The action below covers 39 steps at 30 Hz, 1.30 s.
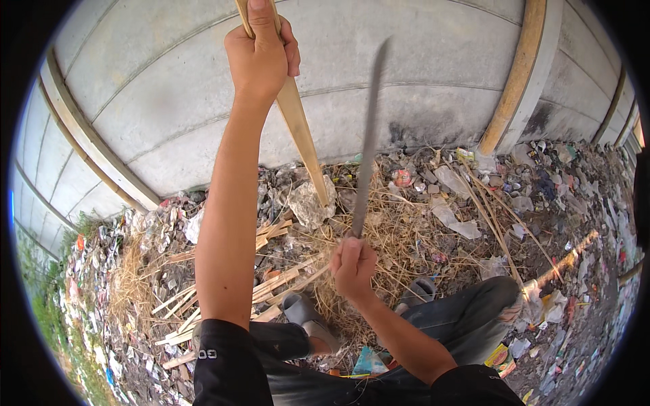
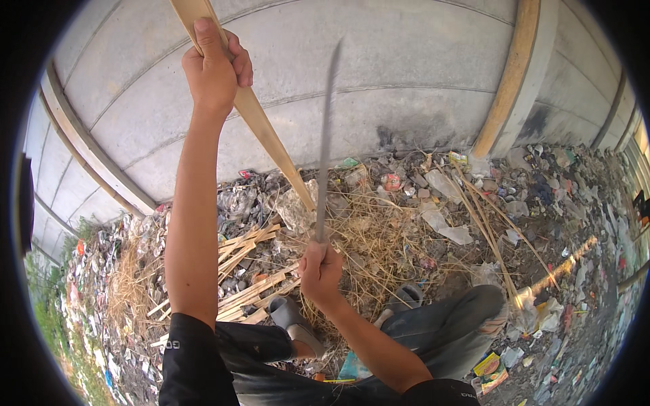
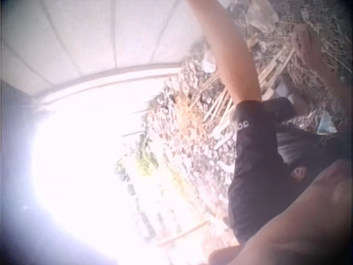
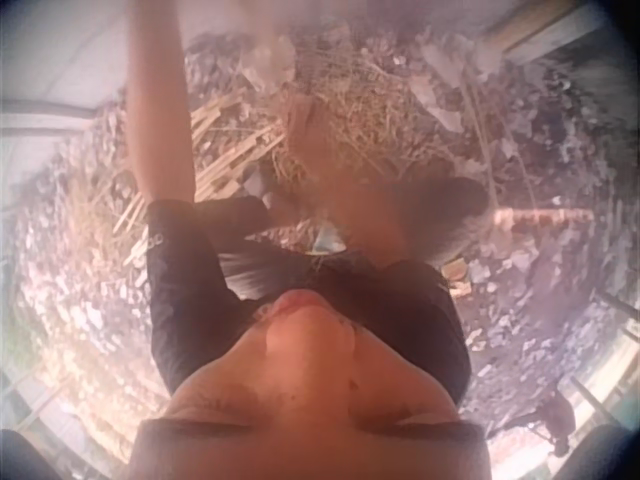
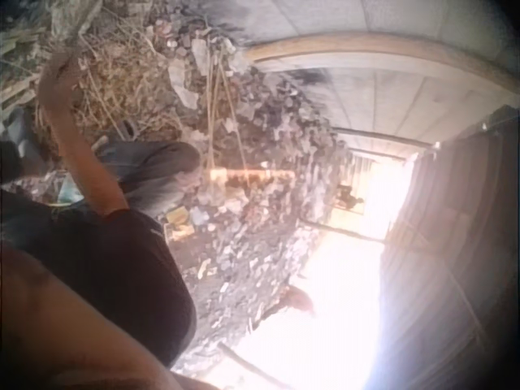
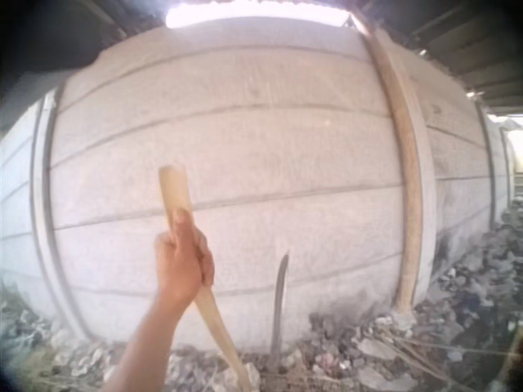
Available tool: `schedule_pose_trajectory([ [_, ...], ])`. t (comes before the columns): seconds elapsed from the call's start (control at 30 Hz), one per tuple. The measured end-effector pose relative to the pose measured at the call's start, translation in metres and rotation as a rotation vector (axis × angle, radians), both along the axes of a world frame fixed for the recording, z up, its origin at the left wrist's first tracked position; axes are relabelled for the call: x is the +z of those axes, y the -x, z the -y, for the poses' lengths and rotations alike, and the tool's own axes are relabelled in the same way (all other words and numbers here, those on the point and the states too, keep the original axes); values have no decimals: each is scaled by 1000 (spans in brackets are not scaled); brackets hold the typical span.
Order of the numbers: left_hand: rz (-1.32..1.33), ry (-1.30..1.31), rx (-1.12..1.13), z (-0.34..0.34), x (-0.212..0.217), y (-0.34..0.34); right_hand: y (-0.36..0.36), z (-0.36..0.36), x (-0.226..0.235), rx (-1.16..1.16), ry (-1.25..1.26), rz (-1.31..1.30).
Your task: The person sits on the ground and uses a large knife to split long bamboo sticks into thin strips. They hold the bamboo vertically and strike it with the knife to separate the fibers, repeating the process for multiple sticks.
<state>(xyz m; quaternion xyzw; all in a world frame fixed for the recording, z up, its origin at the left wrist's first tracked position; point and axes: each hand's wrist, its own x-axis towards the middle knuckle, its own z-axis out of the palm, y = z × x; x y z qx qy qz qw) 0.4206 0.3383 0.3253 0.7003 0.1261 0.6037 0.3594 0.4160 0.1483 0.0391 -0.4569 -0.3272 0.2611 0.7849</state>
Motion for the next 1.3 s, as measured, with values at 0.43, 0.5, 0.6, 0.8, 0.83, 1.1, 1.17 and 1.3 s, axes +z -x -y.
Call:
schedule_pose_trajectory([
  [0.43,53,16,105,-11,7,15,-14,-12,25,339,387,-326],
  [0.5,83,26,150,-14,1,15,-19,-12,75,296,199,-178],
  [0.6,120,49,172,-22,5,11,-27,-11,134,260,-103,-168],
  [0.8,76,69,155,-35,9,5,-3,-27,21,188,80,-113],
  [0.83,105,63,171,-32,9,9,-3,-23,-5,290,350,-331],
  [1.1,158,73,79,-33,6,26,-22,-11,8,390,502,-396],
  [1.17,172,87,76,-37,7,25,-30,-15,56,325,270,-279],
  [1.3,198,108,124,-40,9,25,-31,-19,121,183,-172,-112],
])
